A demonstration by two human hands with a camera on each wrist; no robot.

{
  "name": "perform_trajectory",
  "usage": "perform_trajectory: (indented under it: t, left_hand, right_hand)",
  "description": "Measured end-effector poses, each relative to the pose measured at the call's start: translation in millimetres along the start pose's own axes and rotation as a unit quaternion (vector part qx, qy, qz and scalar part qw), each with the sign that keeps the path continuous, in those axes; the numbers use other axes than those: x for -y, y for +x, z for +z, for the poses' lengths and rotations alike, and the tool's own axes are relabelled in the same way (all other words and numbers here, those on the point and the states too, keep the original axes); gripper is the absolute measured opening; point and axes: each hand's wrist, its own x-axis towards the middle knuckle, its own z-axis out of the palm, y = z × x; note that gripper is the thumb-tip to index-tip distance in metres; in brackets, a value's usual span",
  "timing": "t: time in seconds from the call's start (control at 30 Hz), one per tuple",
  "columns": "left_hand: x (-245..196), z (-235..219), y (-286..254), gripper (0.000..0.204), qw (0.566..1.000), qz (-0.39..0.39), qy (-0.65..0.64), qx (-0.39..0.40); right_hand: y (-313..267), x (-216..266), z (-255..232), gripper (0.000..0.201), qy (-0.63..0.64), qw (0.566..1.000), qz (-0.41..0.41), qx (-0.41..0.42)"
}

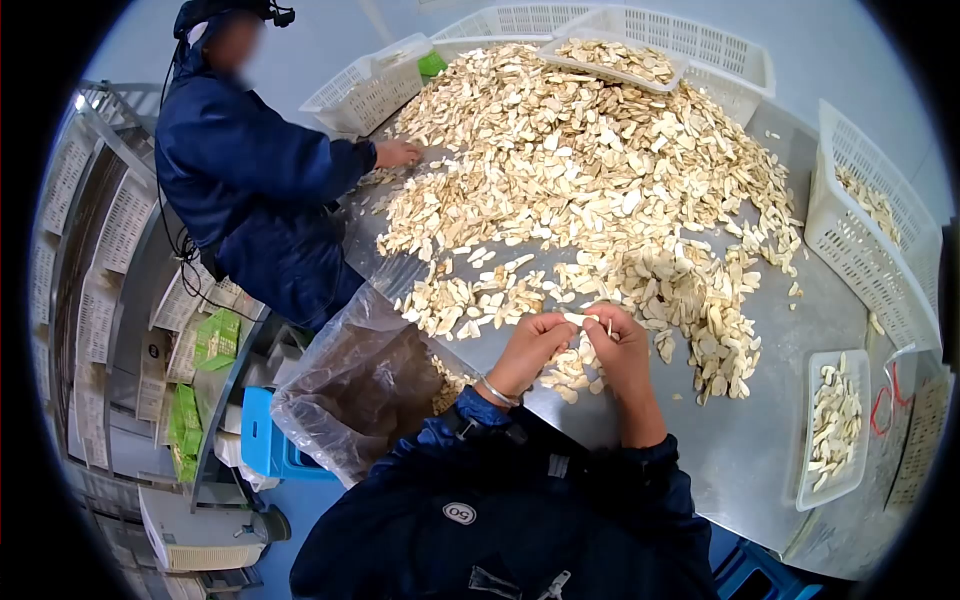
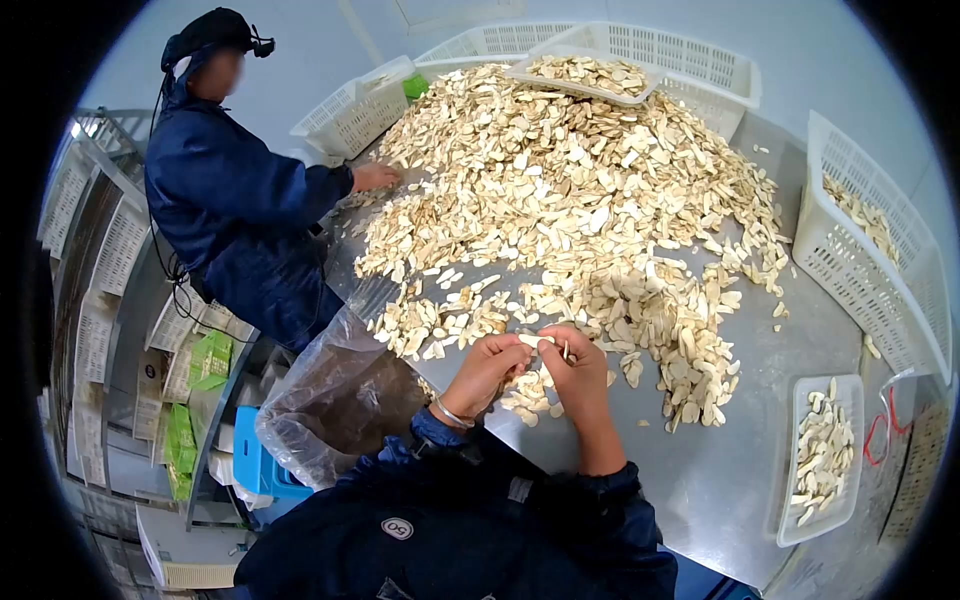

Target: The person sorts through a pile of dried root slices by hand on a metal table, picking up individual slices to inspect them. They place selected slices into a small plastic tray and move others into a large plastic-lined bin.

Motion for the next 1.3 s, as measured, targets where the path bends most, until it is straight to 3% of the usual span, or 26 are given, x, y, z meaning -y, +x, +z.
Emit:
perform_trajectory:
  t: [0.1,0.17,0.2,0.3,0.33,0.43,0.47,0.57,0.6,0.7,0.73,0.83,0.87,0.97,1.07,1.3]
  left_hand:
    - [-6.3,0.8,-3.9,0.019,0.999,-0.003,0.021,-0.034]
    - [5.2,-15.7,0.2,0.019,0.978,0.079,0.183,-0.063]
    - [4.6,-16.9,0.1,0.020,0.955,0.119,0.262,-0.076]
    - [4.3,-6.6,-6.2,0.014,0.865,0.236,0.431,-0.104]
    - [-2.3,5.7,-14.3,0.018,0.894,0.175,0.401,-0.092]
    - [2.3,22.3,-12.5,0.027,0.797,0.313,0.515,-0.048]
    - [3.5,28.4,-12.8,0.033,0.784,0.308,0.536,-0.049]
    - [11.6,31.2,-4.5,0.034,0.798,0.277,0.534,-0.030]
    - [14.0,28.0,-1.1,0.035,0.797,0.284,0.533,-0.023]
    - [13.4,17.2,4.7,0.034,0.821,0.248,0.514,-0.030]
    - [14.2,12.8,6.5,0.033,0.827,0.247,0.503,-0.045]
    - [1.0,8.1,3.0,0.031,0.826,0.265,0.492,-0.078]
    - [-2.9,6.4,1.6,0.028,0.832,0.243,0.496,-0.062]
    - [0.5,-1.6,1.7,0.023,0.785,0.305,0.538,-0.044]
    - [6.5,-5.2,4.5,0.019,0.790,0.276,0.545,-0.043]
    - [-10.4,1.8,1.8,0.014,0.761,0.322,0.562,-0.036]
  right_hand:
    - [-1.2,14.4,-4.3,0.011,0.046,0.995,0.088,-0.006]
    - [2.1,20.2,-11.3,0.010,0.232,0.963,0.129,-0.048]
    - [3.6,22.5,-16.0,0.010,0.323,0.932,0.147,-0.069]
    - [7.0,27.2,-34.4,0.010,0.454,0.881,0.134,-0.014]
    - [11.9,25.1,-33.2,0.010,0.471,0.867,0.142,-0.081]
    - [13.5,29.6,-36.2,0.012,0.520,0.828,0.155,-0.140]
    - [16.1,12.2,-47.3,0.019,0.550,0.817,0.150,-0.093]
    - [16.8,3.3,-56.6,0.025,0.549,0.819,0.154,-0.066]
    - [15.8,16.8,-49.0,0.020,0.546,0.813,0.169,-0.115]
    - [16.8,16.3,-39.9,0.022,0.443,0.867,0.199,-0.113]
    - [13.3,26.7,-31.8,0.021,0.356,0.897,0.224,-0.132]
    - [7.6,21.5,-21.9,0.017,0.273,0.938,0.207,-0.049]
    - [6.6,24.3,-21.0,0.015,0.264,0.940,0.214,-0.028]
    - [5.7,17.7,-18.0,0.016,0.244,0.949,0.197,-0.025]
    - [6.5,11.0,-20.0,0.016,0.248,0.948,0.198,-0.022]
    - [3.1,8.2,-11.4,0.013,0.174,0.969,0.170,-0.039]
